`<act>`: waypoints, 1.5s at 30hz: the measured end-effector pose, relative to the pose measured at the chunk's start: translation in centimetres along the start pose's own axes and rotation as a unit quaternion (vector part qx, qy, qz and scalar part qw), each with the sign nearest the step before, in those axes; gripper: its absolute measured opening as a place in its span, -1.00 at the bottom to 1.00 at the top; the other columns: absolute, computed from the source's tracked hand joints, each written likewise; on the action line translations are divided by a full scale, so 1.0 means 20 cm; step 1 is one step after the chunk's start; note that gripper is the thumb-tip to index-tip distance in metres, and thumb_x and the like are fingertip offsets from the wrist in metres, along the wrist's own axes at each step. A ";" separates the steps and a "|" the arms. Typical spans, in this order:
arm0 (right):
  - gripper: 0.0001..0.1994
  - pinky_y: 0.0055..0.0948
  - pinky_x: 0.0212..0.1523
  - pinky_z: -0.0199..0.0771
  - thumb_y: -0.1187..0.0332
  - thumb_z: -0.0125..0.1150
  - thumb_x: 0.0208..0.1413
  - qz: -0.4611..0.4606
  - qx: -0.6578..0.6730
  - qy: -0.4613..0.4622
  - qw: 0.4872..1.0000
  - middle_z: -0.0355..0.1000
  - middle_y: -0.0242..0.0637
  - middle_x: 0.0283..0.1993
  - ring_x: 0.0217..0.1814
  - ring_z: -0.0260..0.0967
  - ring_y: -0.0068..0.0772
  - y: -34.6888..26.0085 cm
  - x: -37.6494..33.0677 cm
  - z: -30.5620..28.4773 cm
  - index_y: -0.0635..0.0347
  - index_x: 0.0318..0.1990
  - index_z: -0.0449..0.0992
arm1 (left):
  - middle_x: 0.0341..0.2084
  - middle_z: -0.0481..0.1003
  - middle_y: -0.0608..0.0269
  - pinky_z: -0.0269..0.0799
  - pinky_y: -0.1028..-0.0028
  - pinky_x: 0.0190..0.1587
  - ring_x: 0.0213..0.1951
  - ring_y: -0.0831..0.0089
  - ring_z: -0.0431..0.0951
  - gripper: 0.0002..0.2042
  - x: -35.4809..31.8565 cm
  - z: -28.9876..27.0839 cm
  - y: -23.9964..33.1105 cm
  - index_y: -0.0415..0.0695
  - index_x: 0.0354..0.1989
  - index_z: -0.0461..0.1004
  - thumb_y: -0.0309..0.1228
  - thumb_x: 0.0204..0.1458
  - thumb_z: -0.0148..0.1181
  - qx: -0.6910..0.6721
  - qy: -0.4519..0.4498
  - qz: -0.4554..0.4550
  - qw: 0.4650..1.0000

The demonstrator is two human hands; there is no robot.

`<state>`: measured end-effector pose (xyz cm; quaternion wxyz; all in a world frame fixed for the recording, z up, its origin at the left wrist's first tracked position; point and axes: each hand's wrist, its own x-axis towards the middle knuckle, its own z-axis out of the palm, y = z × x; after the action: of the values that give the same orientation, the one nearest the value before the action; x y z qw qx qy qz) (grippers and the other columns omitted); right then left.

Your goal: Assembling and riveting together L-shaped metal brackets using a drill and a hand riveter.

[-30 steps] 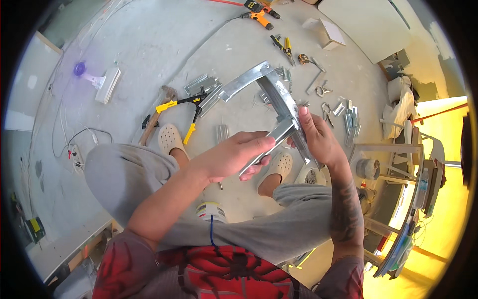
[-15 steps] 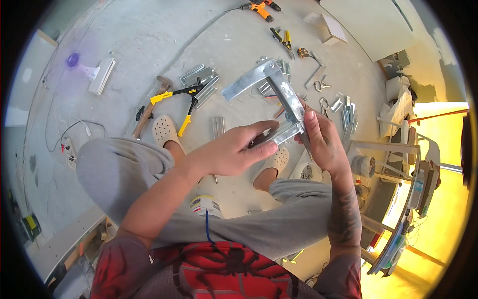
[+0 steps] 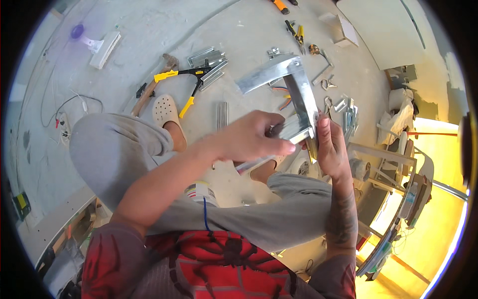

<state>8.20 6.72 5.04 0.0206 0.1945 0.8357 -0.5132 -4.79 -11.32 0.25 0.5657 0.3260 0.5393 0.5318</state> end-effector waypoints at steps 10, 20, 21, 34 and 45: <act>-0.43 -0.43 -0.31 0.39 0.01 -0.31 0.41 -0.054 -0.030 0.005 0.998 0.39 -0.16 -0.38 -0.46 0.31 -0.42 -0.05 0.04 0.04 0.26 0.33 0.26 | -0.56 0.38 0.44 0.18 0.59 -0.48 -0.51 0.70 0.29 -0.75 0.07 -0.04 -0.07 -0.19 -0.35 0.48 -0.23 0.03 0.24 -0.102 -0.006 0.037 0.994; -0.26 -0.31 -0.01 0.41 0.02 0.20 0.19 -0.120 -0.054 -0.035 0.991 0.52 -0.02 -0.09 -0.11 0.45 -0.17 0.10 0.10 -0.07 0.17 0.42 0.10 | -0.37 0.53 0.22 0.35 0.55 -0.38 -0.49 0.57 0.46 -0.45 0.21 -0.18 -0.07 -0.26 0.04 0.48 -0.03 0.03 0.17 0.020 -0.050 0.027 0.998; -0.28 -0.41 -0.05 0.39 0.22 0.33 0.11 -0.101 -0.100 -0.022 0.990 0.45 -0.21 -0.14 -0.17 0.36 -0.46 0.14 0.10 -0.13 0.02 0.41 0.15 | -0.34 0.54 0.23 0.38 0.51 -0.29 -0.40 0.53 0.49 -0.45 0.24 -0.21 -0.13 -0.25 0.07 0.47 -0.01 0.09 0.14 0.045 -0.024 0.062 0.997; -0.25 -0.24 0.17 0.32 0.42 0.34 -0.11 -0.019 -0.251 0.012 0.968 0.41 0.01 0.14 0.14 0.35 0.06 0.44 -0.06 -0.55 0.03 0.34 0.25 | -0.04 0.46 -0.20 0.44 0.08 0.00 0.00 -0.06 0.52 0.02 0.66 -0.15 -1.65 -0.13 0.36 -0.12 0.10 -0.15 0.37 0.386 0.363 -0.324 0.784; -0.21 -0.16 -0.07 0.31 0.45 0.35 -0.12 0.010 -0.256 0.039 0.966 0.40 -0.07 -0.22 -0.13 0.34 0.04 0.29 -0.08 -0.55 -0.08 0.36 0.23 | -0.16 0.43 0.02 0.39 0.12 -0.02 -0.05 0.03 0.45 -0.30 0.77 -0.83 -1.42 -0.10 0.21 0.24 -0.12 -0.13 0.33 0.709 0.376 -0.090 0.590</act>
<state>13.49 18.00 5.64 0.0422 0.2112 0.9372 -0.2742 -15.84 -6.29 -34.00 -0.0524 0.3451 0.9371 0.0030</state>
